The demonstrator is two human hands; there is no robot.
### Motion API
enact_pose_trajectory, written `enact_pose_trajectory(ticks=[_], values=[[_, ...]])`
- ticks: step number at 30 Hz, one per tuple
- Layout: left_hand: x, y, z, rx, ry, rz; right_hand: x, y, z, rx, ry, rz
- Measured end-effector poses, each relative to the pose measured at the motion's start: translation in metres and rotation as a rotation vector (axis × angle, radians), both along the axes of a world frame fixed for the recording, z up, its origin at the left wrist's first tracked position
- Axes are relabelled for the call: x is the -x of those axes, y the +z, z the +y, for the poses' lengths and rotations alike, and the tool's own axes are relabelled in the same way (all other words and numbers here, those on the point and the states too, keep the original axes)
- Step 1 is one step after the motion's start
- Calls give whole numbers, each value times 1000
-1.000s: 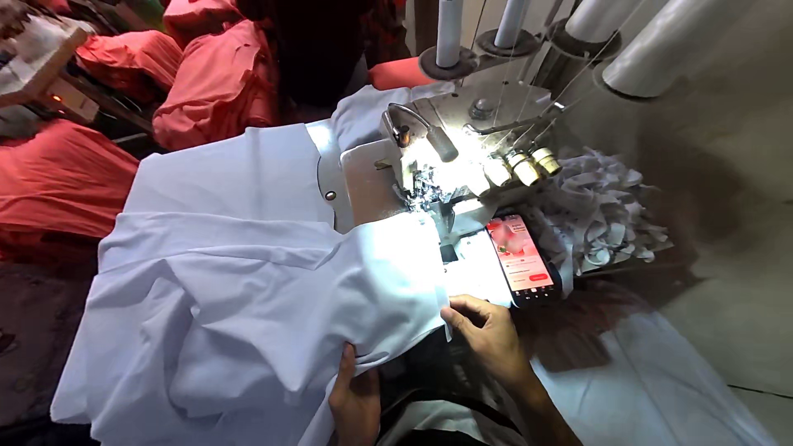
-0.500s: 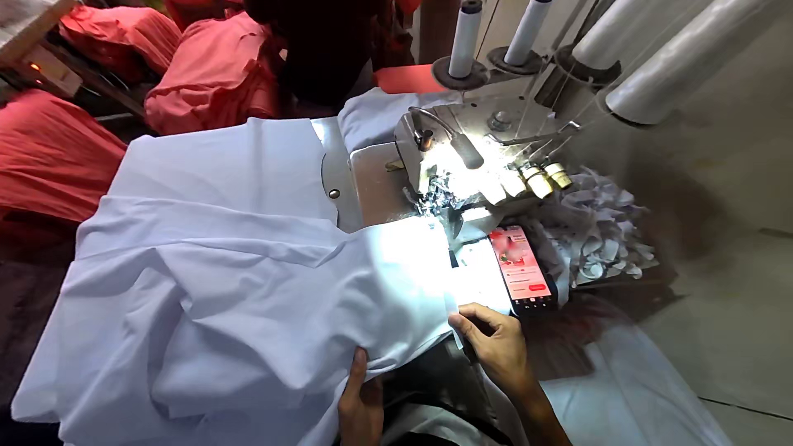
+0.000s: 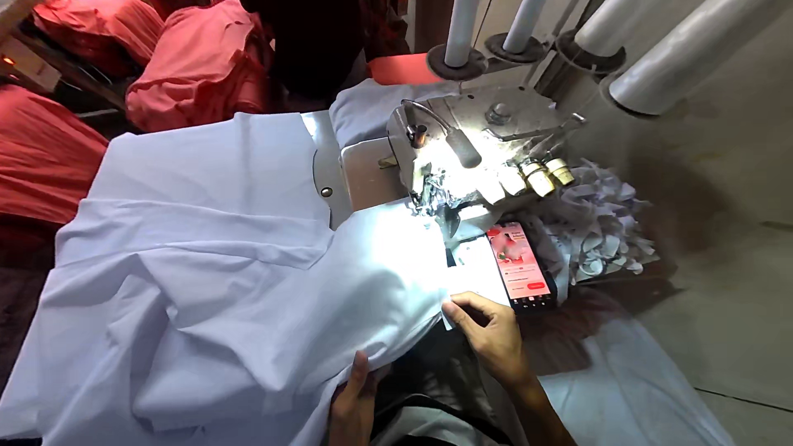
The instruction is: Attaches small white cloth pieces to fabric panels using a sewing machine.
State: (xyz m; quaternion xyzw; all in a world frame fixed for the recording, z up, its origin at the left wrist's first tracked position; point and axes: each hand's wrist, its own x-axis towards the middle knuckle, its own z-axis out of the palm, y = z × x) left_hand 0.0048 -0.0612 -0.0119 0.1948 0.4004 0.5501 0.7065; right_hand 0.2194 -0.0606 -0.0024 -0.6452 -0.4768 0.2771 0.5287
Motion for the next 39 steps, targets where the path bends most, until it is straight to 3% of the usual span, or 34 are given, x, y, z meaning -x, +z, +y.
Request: enact_pose_trajectory(ticks=[6, 11, 15, 19, 22, 24, 26, 28, 30, 31, 33, 35, 39], values=[[10, 2, 33, -176, -423, -4, -3, 14, 32, -12, -34, -57], [12, 0, 66, -233, -606, -22, -9, 23, 59, -80, -2, -24], [16, 2, 96, -258, -866, -158, -12, 26, 66, -82, 22, -36], [13, 18, 113, -282, -935, -220, -13, 27, 64, -69, 43, -15], [11, 28, 124, -359, -1041, -403, -12, 21, 60, -73, 59, 52], [13, 41, 130, -464, -927, -423, -12, 13, 57, -72, 82, 129], [13, 62, 146, -655, -562, -177, -13, 2, 54, -77, 115, 160], [12, 73, 178, -841, -173, 447, -15, -12, 52, -113, 149, 87], [12, 74, 218, -864, -134, 1041, -17, -19, 51, -163, 191, 13], [10, 74, 234, -773, -222, 1201, -17, -20, 51, -178, 203, -2], [3, 70, 253, -574, -401, 1271, -18, -21, 51, -190, 212, -8], [-1, 73, 265, -496, -490, 1206, -19, -21, 52, -194, 218, 7], [3, 80, 274, -610, -342, 1047, -18, -21, 51, -155, 224, -21]])
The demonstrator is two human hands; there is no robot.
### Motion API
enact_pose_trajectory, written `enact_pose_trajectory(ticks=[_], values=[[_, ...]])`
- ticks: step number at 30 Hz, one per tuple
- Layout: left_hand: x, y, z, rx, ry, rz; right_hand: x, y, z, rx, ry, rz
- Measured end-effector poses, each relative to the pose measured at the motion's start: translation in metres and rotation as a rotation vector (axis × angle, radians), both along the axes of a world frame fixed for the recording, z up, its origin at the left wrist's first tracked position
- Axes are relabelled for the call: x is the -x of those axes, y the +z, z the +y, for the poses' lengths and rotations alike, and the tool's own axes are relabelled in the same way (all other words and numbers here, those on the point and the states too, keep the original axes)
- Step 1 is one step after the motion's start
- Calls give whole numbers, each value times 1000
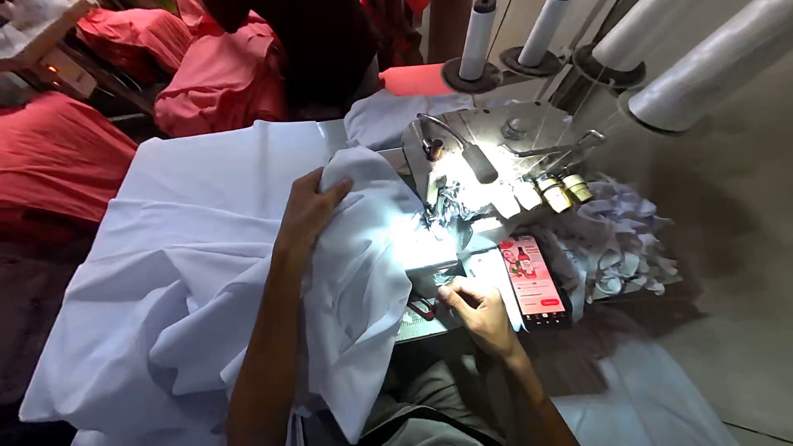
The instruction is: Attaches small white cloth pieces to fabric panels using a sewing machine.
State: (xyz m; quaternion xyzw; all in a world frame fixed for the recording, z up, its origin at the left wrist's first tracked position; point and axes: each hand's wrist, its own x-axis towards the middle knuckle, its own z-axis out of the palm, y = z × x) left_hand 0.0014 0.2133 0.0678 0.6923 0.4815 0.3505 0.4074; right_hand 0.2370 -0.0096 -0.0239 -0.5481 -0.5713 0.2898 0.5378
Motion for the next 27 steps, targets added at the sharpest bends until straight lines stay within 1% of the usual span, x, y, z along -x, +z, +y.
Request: enact_pose_trajectory(ticks=[3, 6, 8, 12, 17, 21, 24, 27], values=[[12, -9, 14, -53, 66, -210, 4, 3, 1, 25, -25, -91], [28, -18, 19, -87, 64, -421, 15, 5, 0, 97, -113, -327], [42, -20, 17, -122, 47, -511, 25, 9, -1, 130, -171, -483], [69, -26, 14, -215, 25, -566, 48, 17, -2, 122, -237, -756], [65, -27, 13, -183, 18, -566, 66, 14, 0, 65, -250, -986], [58, -23, 6, -109, 69, -556, 74, 15, -2, 87, -251, -1054], [56, -23, 6, -168, 130, -586, 73, 14, -5, 86, -194, -1099], [57, -24, 5, -216, 186, -566, 69, 18, -12, 142, -127, -1132]])
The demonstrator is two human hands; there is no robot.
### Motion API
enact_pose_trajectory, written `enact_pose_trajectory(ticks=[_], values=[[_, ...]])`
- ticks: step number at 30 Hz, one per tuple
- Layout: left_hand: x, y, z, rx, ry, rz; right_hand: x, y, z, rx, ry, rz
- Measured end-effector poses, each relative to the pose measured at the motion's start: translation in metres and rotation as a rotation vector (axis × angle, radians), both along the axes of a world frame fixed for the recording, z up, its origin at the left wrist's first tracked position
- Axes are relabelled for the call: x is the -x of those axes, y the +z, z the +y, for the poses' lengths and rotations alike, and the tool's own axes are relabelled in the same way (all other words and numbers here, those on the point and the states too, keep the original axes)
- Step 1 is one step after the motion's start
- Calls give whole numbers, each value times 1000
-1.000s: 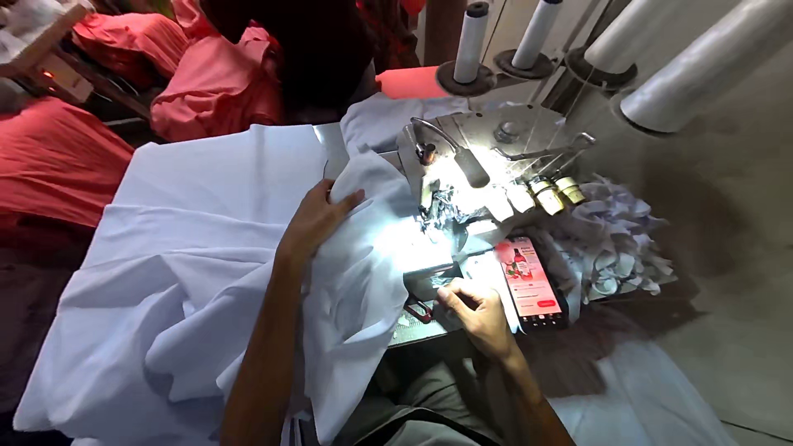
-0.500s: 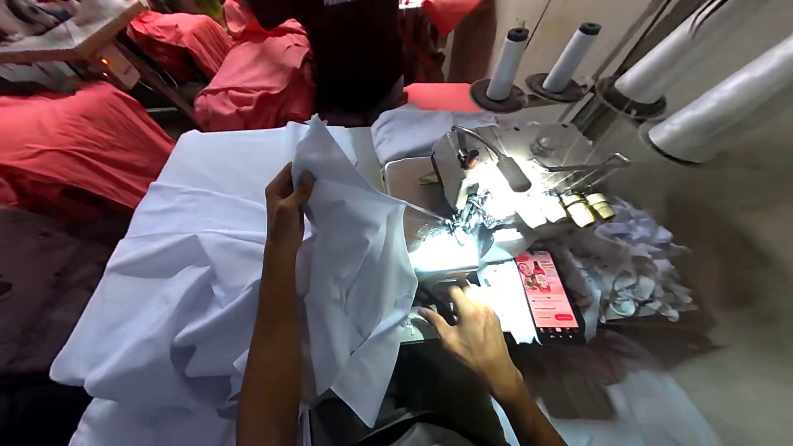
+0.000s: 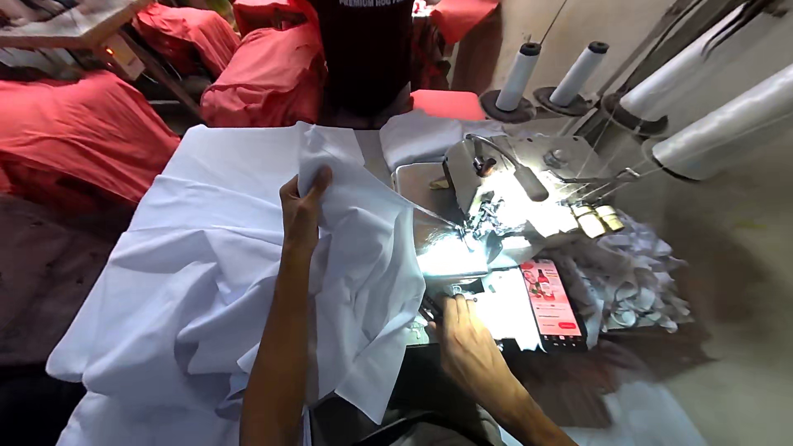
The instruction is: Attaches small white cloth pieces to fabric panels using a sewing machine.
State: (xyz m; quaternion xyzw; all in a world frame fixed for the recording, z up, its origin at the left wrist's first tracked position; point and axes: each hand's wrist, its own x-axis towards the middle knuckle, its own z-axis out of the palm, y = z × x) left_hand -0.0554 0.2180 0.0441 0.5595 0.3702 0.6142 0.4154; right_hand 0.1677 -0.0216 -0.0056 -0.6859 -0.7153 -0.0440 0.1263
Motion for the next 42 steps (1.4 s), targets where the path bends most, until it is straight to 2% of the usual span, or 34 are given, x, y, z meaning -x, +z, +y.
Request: enact_pose_trajectory(ticks=[4, 6, 8, 10, 12, 14, 15, 21, 26, 28, 30, 33, 35, 37, 39, 42], values=[[-1, 0, 0, -23, 55, 55, -11, 16, -17, 152, 32, 38], [-2, -1, 0, -34, 55, 74, -25, 35, -25, 349, 100, 214], [-1, -2, -1, -44, 33, 62, -46, 50, -28, 509, 210, 439], [0, -1, -2, -64, -2, 18, -66, 60, -27, 557, 322, 703], [1, 2, -4, -98, -48, -54, -74, 71, -20, 616, 381, 1118], [1, 4, -6, -148, -95, -134, -67, 82, -9, 668, 321, 1536], [2, 4, -7, -173, -118, -168, -62, 88, -1, 672, 274, 1651], [4, 3, -10, -215, -168, -237, -35, 104, 53, 616, 69, 1798], [5, -2, -10, -182, -137, -234, -35, 107, 75, 639, 54, 1953], [6, -1, -9, -150, -103, -251, -34, 109, 70, 607, 56, 1870], [8, 1, -8, -106, -83, -254, -36, 108, 58, 641, 137, 1670], [9, 3, -6, -42, -108, -226, -49, 92, 34, 591, 351, 1188], [9, 3, -5, -14, -144, -195, -59, 78, 17, 515, 371, 852], [8, 3, -4, 3, -161, -182, -62, 71, -1, 498, 280, 621], [7, 3, -4, 11, -169, -165, -58, 61, -14, 467, 89, 440], [6, 4, -6, 10, -178, -134, -45, 34, -22, 225, -137, 199]])
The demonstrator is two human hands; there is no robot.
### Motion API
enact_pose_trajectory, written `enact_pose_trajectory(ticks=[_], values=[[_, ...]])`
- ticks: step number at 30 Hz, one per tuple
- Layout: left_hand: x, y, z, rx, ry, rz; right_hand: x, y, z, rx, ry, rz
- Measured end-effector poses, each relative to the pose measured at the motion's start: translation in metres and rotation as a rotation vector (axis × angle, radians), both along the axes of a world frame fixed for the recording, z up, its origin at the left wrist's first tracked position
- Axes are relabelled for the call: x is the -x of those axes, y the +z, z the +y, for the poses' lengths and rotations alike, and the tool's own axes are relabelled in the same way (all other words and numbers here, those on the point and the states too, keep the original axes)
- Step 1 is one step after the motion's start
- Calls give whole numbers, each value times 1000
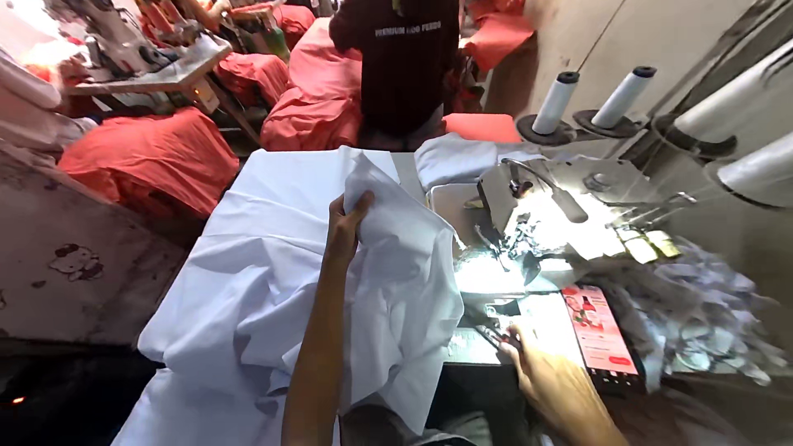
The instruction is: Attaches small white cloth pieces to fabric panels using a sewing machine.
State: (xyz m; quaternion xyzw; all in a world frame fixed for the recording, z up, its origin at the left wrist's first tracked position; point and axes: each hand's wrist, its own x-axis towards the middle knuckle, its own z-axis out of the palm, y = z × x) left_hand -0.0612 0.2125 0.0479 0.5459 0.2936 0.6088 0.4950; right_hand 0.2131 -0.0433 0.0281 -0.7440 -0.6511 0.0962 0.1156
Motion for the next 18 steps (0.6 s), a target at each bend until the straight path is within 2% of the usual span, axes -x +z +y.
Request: enact_pose_trajectory(ticks=[3, 6, 9, 12, 18], values=[[-2, 0, 2, -42, -8, -19, 8, -15, 1, -166, -102, -132], [-4, 0, 1, -45, -1, 5, 11, -9, 2, -228, -134, -138], [-7, 0, 0, -53, 4, 16, 18, 8, 7, -347, -74, 98], [-10, 1, -2, -76, -1, 25, 40, 15, 18, -258, -24, 466], [-9, 19, -4, -225, 57, 204, 76, -15, 42, -334, -112, 580]])
